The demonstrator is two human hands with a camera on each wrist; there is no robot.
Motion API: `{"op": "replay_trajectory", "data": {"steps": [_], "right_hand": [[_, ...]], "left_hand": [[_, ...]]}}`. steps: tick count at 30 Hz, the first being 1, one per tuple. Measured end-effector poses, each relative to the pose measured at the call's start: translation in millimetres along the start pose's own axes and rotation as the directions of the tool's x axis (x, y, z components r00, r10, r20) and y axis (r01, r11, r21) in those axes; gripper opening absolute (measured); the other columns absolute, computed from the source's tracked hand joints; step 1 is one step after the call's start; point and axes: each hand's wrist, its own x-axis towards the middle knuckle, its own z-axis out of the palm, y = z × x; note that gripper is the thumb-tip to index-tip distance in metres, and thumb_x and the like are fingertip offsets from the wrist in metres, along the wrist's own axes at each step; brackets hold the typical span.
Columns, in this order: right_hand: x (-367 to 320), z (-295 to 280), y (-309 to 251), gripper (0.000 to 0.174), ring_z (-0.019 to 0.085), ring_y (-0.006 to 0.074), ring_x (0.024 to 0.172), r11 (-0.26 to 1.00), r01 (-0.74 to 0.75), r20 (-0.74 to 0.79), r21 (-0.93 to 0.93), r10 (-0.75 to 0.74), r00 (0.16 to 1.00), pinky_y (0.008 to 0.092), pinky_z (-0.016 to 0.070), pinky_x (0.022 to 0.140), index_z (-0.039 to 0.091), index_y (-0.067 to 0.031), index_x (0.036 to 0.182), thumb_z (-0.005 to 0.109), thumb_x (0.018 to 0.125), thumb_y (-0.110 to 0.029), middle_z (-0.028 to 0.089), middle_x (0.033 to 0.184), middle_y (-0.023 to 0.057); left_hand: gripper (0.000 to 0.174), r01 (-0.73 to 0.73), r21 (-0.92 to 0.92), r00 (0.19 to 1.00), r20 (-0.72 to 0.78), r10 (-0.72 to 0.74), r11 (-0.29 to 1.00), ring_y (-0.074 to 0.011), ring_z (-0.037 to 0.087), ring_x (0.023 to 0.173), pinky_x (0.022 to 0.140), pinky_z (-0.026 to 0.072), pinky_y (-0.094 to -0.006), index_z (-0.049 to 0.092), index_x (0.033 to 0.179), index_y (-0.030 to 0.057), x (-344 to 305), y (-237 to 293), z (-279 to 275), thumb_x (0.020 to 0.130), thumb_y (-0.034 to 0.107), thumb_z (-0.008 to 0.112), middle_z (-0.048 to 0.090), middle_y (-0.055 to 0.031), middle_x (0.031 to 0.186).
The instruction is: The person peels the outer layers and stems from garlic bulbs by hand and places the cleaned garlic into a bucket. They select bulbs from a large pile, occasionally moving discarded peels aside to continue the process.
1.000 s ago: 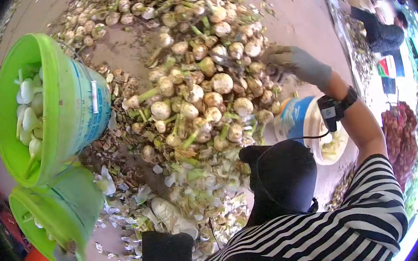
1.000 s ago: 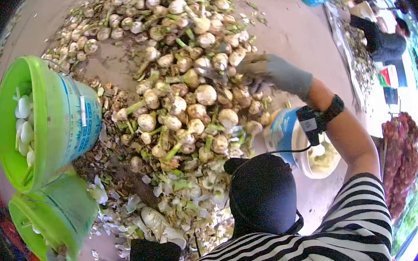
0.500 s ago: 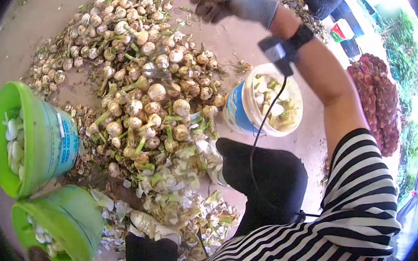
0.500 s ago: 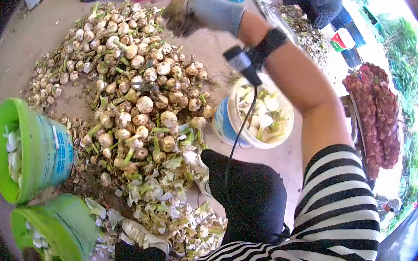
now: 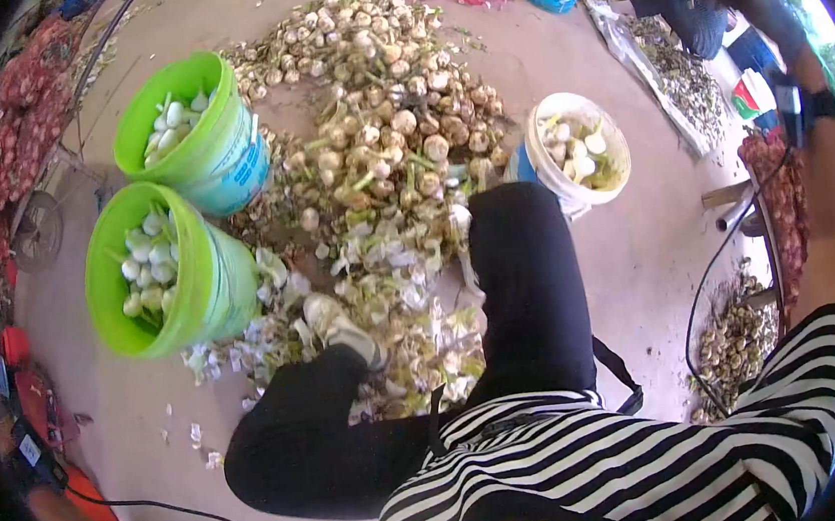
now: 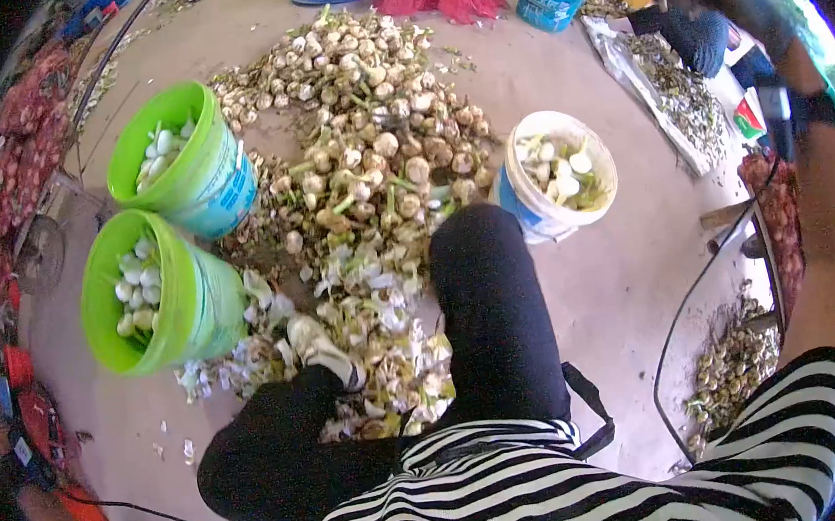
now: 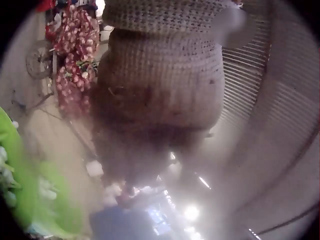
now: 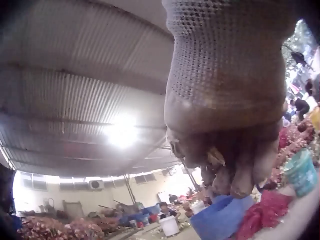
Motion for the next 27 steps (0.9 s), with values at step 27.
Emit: {"op": "replay_trajectory", "data": {"steps": [27], "right_hand": [[-40.9, 248.1, 491.0, 0.015, 0.058, 0.0155, 0.050, 0.809, -0.510, -0.456, 0.292, 0.587, 0.669, 0.0254, 0.0428, 0.042, 0.062, -0.0022, 0.086, 0.048, 0.081, -0.005, 0.063, 0.069, 0.0074]], "left_hand": [[0.026, 0.931, -0.196, 0.329, 0.082, -0.941, 0.308, -0.0264, 0.060, 0.079, 0.068, 0.0508, -0.0391, 0.055, 0.099, 0.0074, -318.4, -487.8, 192.0, 0.088, 0.030, 0.049, 0.061, -0.0079, 0.089]]}}
